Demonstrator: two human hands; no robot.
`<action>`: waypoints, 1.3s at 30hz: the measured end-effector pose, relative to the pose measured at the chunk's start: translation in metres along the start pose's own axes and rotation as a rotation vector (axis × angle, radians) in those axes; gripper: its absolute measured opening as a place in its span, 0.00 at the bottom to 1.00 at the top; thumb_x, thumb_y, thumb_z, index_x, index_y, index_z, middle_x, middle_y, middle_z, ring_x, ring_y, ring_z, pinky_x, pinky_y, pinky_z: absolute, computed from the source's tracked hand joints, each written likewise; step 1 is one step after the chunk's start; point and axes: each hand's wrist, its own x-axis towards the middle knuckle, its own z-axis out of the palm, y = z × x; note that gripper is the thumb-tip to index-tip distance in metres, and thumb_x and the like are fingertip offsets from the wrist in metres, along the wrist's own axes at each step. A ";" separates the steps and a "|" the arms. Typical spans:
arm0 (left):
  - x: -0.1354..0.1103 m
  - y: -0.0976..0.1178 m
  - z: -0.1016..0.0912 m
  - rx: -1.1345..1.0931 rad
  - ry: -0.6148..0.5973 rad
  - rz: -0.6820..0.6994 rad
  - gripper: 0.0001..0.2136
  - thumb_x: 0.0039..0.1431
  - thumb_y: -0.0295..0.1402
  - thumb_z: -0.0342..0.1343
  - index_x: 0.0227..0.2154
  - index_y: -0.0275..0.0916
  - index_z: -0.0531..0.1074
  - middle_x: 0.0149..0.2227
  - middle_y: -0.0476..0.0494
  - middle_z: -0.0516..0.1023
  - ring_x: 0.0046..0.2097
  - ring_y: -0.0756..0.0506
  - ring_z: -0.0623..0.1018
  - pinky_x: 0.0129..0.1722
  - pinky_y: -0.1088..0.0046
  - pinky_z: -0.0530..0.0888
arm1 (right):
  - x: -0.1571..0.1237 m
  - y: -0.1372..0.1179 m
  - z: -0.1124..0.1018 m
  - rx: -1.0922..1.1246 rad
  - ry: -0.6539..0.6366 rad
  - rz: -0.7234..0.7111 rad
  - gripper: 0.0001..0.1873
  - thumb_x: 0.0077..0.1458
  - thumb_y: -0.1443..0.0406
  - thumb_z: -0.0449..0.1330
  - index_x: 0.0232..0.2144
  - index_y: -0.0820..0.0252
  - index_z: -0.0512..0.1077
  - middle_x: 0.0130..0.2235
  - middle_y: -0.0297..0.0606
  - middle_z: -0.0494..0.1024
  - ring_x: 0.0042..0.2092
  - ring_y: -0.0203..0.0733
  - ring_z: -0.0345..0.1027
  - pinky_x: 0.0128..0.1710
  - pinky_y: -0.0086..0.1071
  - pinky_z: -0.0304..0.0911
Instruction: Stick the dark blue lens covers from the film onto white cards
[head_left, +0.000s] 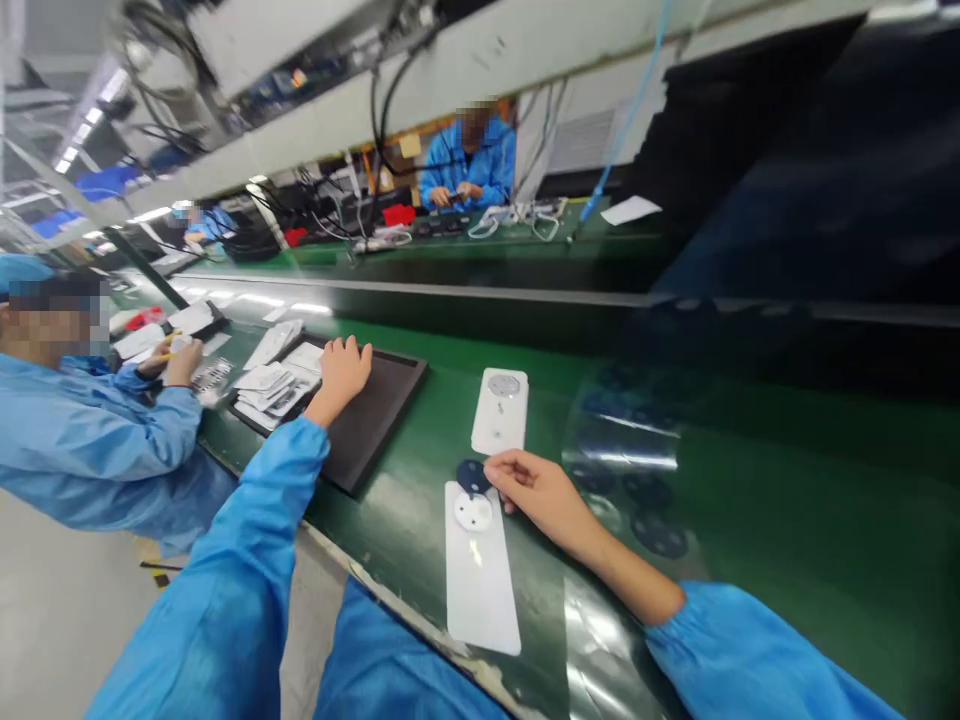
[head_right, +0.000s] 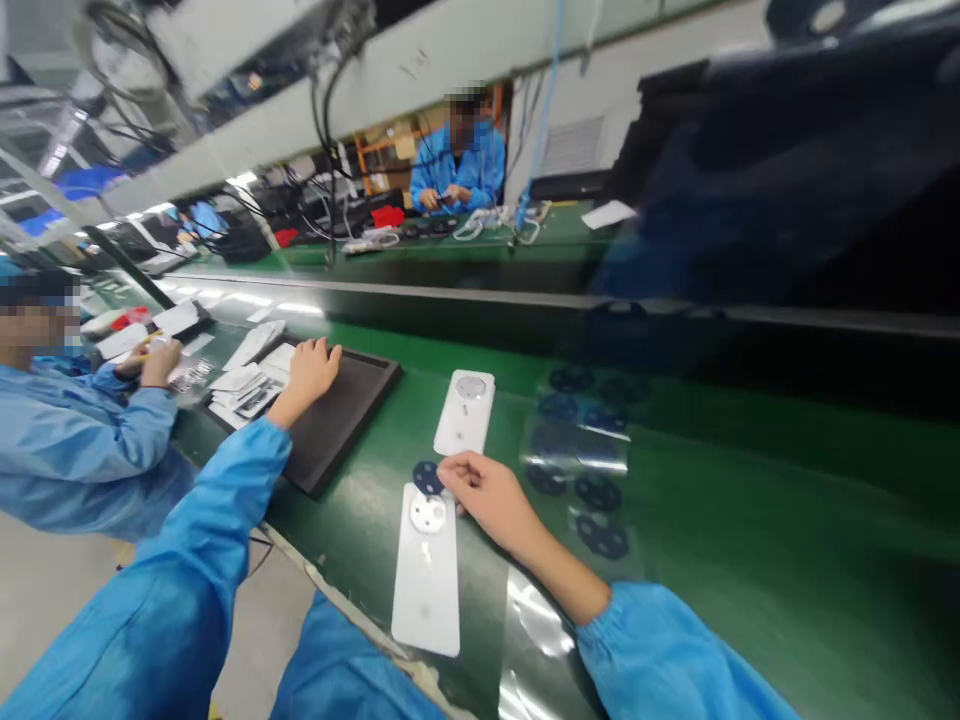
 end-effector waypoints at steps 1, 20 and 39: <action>-0.029 0.010 0.002 -0.048 0.008 0.121 0.16 0.73 0.36 0.44 0.55 0.34 0.69 0.59 0.33 0.70 0.62 0.38 0.69 0.62 0.53 0.67 | 0.001 0.000 0.000 0.042 0.011 0.000 0.20 0.51 0.50 0.66 0.35 0.61 0.75 0.26 0.32 0.71 0.24 0.35 0.64 0.25 0.31 0.66; -0.236 0.055 0.057 -0.546 0.068 0.741 0.15 0.63 0.25 0.49 0.51 0.29 0.73 0.54 0.31 0.75 0.58 0.35 0.71 0.57 0.52 0.74 | -0.012 -0.014 0.006 -0.030 0.009 0.379 0.11 0.45 0.60 0.68 0.28 0.63 0.76 0.21 0.33 0.75 0.21 0.32 0.67 0.21 0.25 0.64; -0.232 0.055 0.055 -0.612 0.055 0.761 0.14 0.63 0.24 0.53 0.49 0.23 0.73 0.51 0.27 0.74 0.57 0.33 0.72 0.58 0.51 0.75 | -0.014 -0.015 0.004 -0.031 -0.018 0.383 0.14 0.48 0.57 0.70 0.31 0.63 0.77 0.24 0.35 0.78 0.23 0.34 0.71 0.24 0.26 0.69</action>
